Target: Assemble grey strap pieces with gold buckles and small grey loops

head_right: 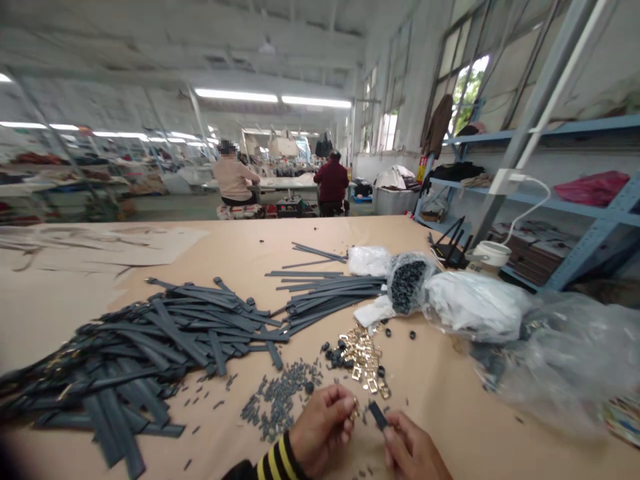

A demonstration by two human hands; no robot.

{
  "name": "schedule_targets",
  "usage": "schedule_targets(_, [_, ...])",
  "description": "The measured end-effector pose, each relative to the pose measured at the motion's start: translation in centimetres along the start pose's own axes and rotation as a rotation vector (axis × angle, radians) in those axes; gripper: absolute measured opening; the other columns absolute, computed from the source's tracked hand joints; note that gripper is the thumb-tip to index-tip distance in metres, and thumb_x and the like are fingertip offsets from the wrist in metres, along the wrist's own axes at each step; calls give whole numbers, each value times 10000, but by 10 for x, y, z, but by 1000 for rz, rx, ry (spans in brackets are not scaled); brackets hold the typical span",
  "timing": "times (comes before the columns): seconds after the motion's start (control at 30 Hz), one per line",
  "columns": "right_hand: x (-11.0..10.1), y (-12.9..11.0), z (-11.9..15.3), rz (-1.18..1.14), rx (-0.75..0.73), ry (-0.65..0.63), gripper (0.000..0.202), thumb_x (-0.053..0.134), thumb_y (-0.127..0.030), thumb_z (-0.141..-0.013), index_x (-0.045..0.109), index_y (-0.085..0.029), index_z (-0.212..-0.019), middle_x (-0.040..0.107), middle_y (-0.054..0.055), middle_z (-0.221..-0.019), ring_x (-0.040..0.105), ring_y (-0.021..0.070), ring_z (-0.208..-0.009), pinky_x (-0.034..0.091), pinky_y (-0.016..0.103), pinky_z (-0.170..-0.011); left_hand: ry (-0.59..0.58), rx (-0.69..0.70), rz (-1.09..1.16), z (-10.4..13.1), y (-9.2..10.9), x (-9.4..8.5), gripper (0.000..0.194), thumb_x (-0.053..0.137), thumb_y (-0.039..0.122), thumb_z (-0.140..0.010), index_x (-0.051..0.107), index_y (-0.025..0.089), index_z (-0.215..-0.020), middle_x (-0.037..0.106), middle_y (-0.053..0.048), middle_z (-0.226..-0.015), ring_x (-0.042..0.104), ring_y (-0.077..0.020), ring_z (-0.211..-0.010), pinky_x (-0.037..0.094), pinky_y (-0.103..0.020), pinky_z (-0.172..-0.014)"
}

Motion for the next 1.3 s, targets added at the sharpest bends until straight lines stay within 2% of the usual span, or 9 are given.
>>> schedule_targets(0.13, [10,-10,5,-41,-48,-34,282,383,-401,-847,502,-148,-810,487,-37,-570,370,47,-424,305,178,-421,-53,8,-80,5,10,10,272,674,333,-615,534,109,-680,536,33,-479,447,-41,-388,357,-164,-428])
schedule_targets(0.27, [14,-19,7,-103,-80,-108,291,382,-396,-850,525,-143,-863,490,-35,-577,365,44,-419,288,172,-415,-37,5,-165,3,12,6,233,658,299,-645,545,104,-704,549,33,-488,483,-50,-415,397,-168,-457])
schedule_targets(0.5, [13,-16,3,-190,-81,-201,307,410,-406,-840,544,-135,-896,492,-32,-577,363,36,-408,271,158,-394,-79,-69,-24,3,5,7,238,665,288,-647,525,102,-693,539,40,-475,451,-23,-377,378,-126,-404])
schedule_targets(0.6, [11,-18,2,-190,-78,-186,318,413,-415,-834,546,-130,-890,491,-34,-575,356,33,-398,269,156,-388,-85,-116,43,4,2,10,245,676,278,-640,519,102,-704,548,36,-478,457,-17,-364,374,-109,-392])
schedule_targets(0.8, [2,-12,4,-221,-23,-70,294,405,-414,-834,505,-138,-843,480,-44,-567,347,38,-406,266,153,-386,-11,-167,158,1,1,1,252,698,240,-624,513,108,-733,532,44,-494,502,-24,-419,429,-103,-439])
schedule_targets(0.9, [8,-10,3,-197,-17,-113,315,401,-427,-831,520,-135,-842,478,-43,-560,342,39,-400,262,153,-384,-28,-188,170,2,-2,1,242,695,236,-631,515,107,-729,528,40,-492,500,-23,-413,432,-99,-434])
schedule_targets(1.0, [14,-15,3,-162,-59,-166,331,400,-424,-832,548,-133,-886,475,-42,-560,324,38,-399,251,157,-385,-101,-232,179,4,-10,7,221,681,225,-651,515,100,-727,540,24,-499,499,-22,-405,432,-95,-429])
schedule_targets(1.1, [14,-22,3,-121,-89,-157,318,407,-404,-835,569,-134,-882,474,-37,-559,344,47,-424,265,161,-398,-161,-262,233,7,-17,12,201,673,197,-660,509,94,-712,545,8,-507,506,-29,-419,442,-100,-430])
schedule_targets(1.3, [2,-17,9,-138,-32,-57,298,418,-419,-825,523,-141,-808,473,-40,-556,339,51,-423,260,164,-404,-93,-258,367,5,-14,9,161,651,123,-672,499,106,-724,529,24,-559,530,-28,-464,458,-90,-444])
Point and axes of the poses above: each hand's wrist, its own z-axis away from the middle knuckle, its own x-axis out of the palm, y = z × x, the point moved 6 cm from there along -z, towards the middle knuckle
